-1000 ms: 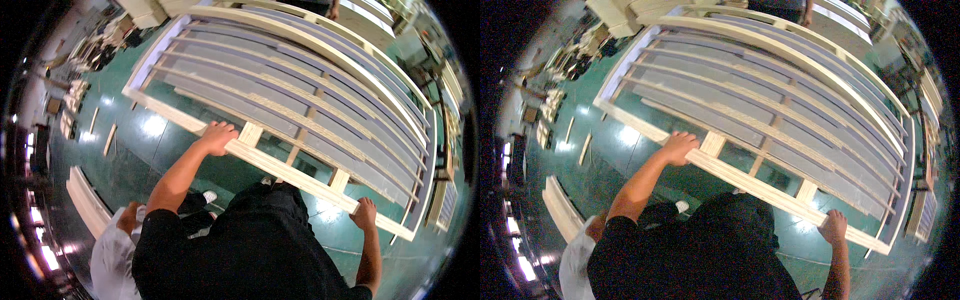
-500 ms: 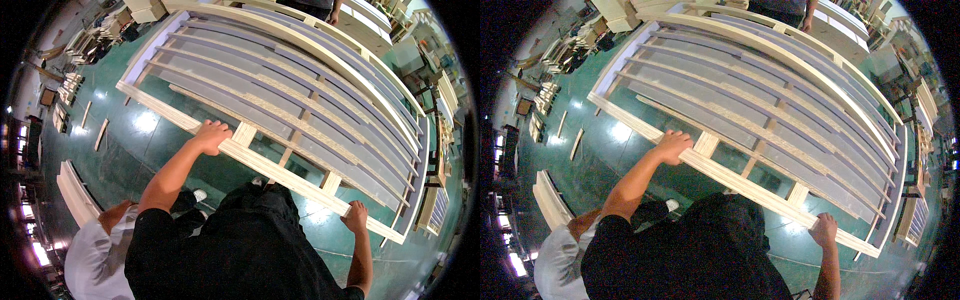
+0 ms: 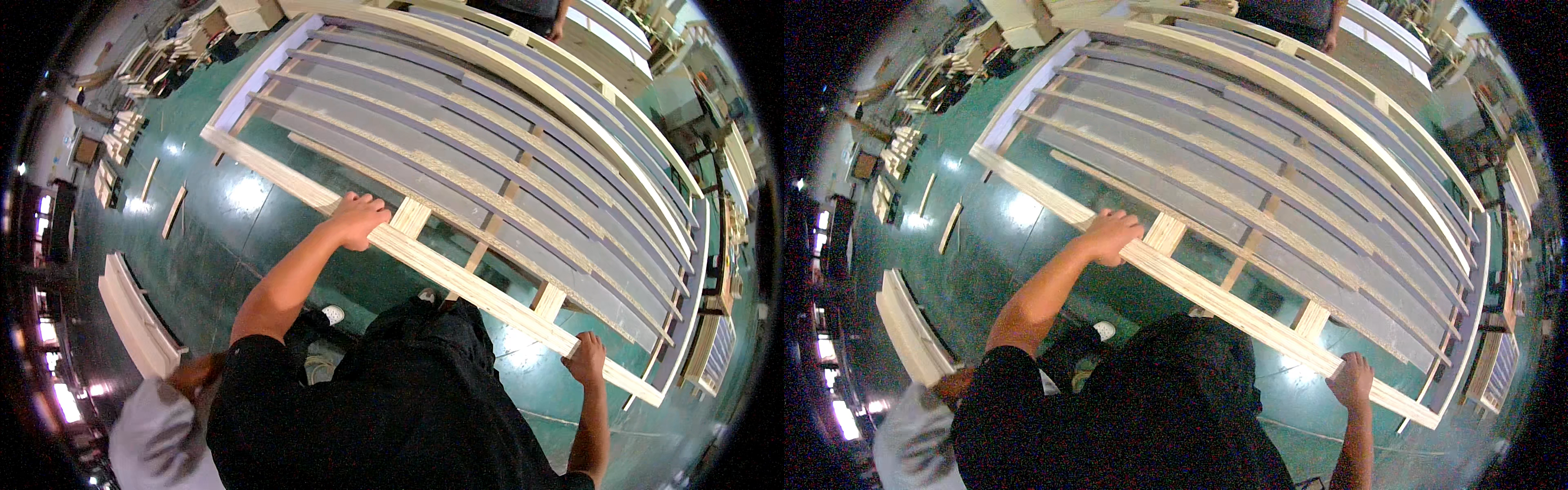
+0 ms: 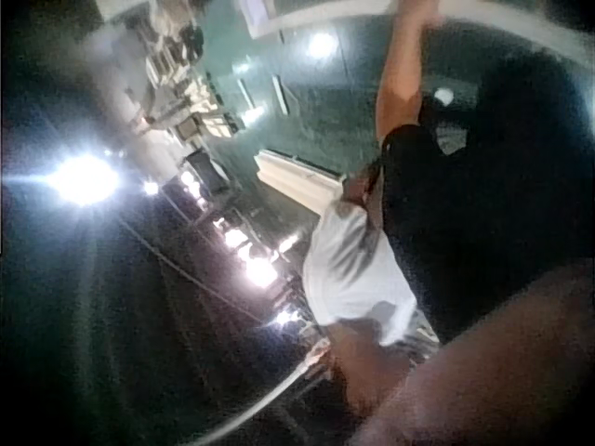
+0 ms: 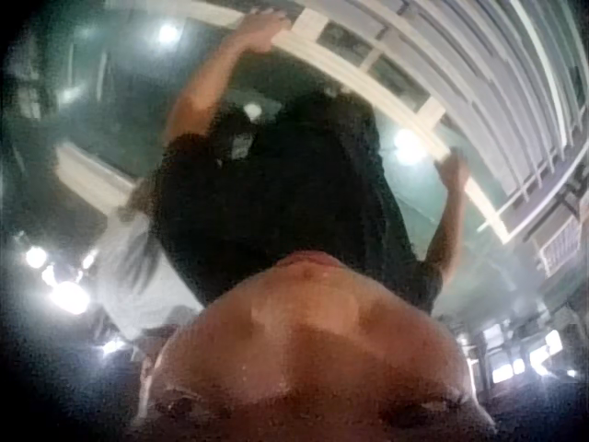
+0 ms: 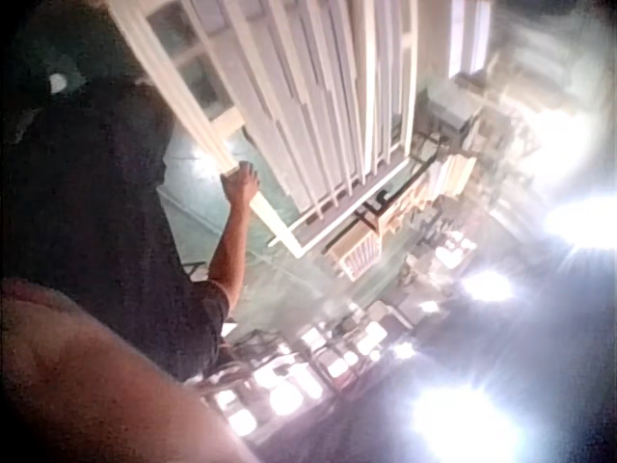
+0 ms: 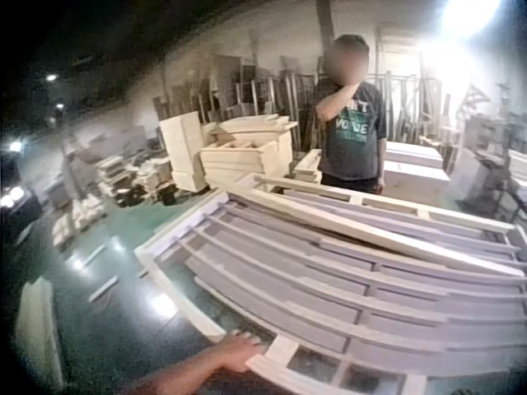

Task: The person assembles a wooden slatted frame by placing small wooden blocks between slats and securing them with a pneumatic nail gun. They repeatedly position blocks, fire nails, and adjust the frame, working in a workshop environment.

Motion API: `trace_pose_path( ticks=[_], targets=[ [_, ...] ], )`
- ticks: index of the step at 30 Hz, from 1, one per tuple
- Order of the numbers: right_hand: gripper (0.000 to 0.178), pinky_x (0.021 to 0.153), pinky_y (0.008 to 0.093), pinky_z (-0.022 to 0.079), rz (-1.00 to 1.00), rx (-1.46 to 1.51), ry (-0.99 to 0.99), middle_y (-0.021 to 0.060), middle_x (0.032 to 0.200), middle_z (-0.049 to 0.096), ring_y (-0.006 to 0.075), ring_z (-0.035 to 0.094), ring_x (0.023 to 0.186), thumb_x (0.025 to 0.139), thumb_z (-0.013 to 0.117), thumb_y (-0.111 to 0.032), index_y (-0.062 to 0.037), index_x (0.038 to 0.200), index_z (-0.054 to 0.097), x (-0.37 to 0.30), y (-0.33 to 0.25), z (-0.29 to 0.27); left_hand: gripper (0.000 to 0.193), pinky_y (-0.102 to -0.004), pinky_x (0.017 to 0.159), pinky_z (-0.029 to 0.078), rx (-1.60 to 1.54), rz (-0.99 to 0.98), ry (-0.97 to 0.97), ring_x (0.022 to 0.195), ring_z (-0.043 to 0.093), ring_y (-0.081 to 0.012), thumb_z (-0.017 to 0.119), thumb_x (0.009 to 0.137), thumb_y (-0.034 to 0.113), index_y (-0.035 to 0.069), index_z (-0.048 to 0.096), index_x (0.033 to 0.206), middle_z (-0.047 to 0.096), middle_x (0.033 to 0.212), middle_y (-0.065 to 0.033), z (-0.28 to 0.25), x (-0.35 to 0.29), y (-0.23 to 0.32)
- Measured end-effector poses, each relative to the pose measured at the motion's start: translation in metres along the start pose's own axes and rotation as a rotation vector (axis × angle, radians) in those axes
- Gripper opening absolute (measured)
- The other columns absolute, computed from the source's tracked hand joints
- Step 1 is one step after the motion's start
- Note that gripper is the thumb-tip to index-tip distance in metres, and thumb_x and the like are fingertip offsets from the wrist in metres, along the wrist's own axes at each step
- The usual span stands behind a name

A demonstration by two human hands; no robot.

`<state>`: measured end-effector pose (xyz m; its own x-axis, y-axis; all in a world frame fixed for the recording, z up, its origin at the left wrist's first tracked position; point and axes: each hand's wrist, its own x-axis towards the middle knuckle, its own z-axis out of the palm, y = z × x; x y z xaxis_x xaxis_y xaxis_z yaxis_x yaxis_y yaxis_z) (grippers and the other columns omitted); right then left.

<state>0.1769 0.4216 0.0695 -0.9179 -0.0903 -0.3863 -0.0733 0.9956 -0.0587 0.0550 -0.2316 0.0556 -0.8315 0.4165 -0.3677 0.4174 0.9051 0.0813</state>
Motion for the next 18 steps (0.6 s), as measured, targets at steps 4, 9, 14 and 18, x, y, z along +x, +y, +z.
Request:
trace_pose_path(
  ticks=[4, 9, 14, 18],
  targets=[
    [0.065, 0.1, 0.0506, 0.045, -0.002, -0.008, 0.009, 0.0115, 0.116, 0.062, 0.0359, 0.057, 0.117, 0.061, 0.093, -0.028, -0.0083, 0.116, 0.063, 0.003, 0.01, 0.01, 0.064, -0.0536, 0.103, 0.039, -0.039, 0.042, 0.064, 0.123, 0.054, -0.0336, 0.088, 0.063, 0.026, 0.018, 0.064, 0.122, 0.059, 0.124, -0.0092, 0.004, 0.002, -0.004],
    [0.058, 0.098, 0.0515, 0.046, 0.086, -0.022, -0.04, 0.0103, 0.113, 0.066, 0.0347, 0.061, 0.113, 0.064, 0.086, -0.042, -0.012, 0.11, 0.066, 0.002, 0.028, 0.024, 0.068, -0.0528, 0.108, 0.038, 0.014, 0.074, 0.024, 0.13, 0.051, -0.035, 0.087, 0.063, 0.019, 0.013, 0.062, 0.126, 0.058, 0.136, -0.0129, -0.002, 0.015, 0.007],
    [0.026, 0.088, 0.0505, 0.046, -0.199, 0.008, 0.134, 0.0094, 0.098, 0.062, 0.0316, 0.062, 0.101, 0.077, 0.066, -0.025, -0.0093, 0.097, 0.059, 0.024, 0.023, 0.022, 0.055, -0.0515, 0.093, 0.04, 0.044, 0.031, 0.108, 0.111, 0.054, -0.0367, 0.084, 0.057, 0.02, 0.014, 0.064, 0.107, 0.058, 0.112, -0.0126, 0.026, -0.037, -0.005],
    [0.031, 0.094, 0.0547, 0.048, -0.269, 0.007, 0.041, 0.0112, 0.11, 0.065, 0.0323, 0.064, 0.109, 0.078, 0.065, -0.02, -0.0087, 0.107, 0.063, 0.042, 0.042, 0.006, 0.051, -0.0537, 0.092, 0.042, -0.01, -0.086, 0.134, 0.106, 0.057, -0.0392, 0.085, 0.058, 0.022, 0.013, 0.065, 0.104, 0.06, 0.108, -0.0127, 0.046, -0.091, 0.029]
  ],
)
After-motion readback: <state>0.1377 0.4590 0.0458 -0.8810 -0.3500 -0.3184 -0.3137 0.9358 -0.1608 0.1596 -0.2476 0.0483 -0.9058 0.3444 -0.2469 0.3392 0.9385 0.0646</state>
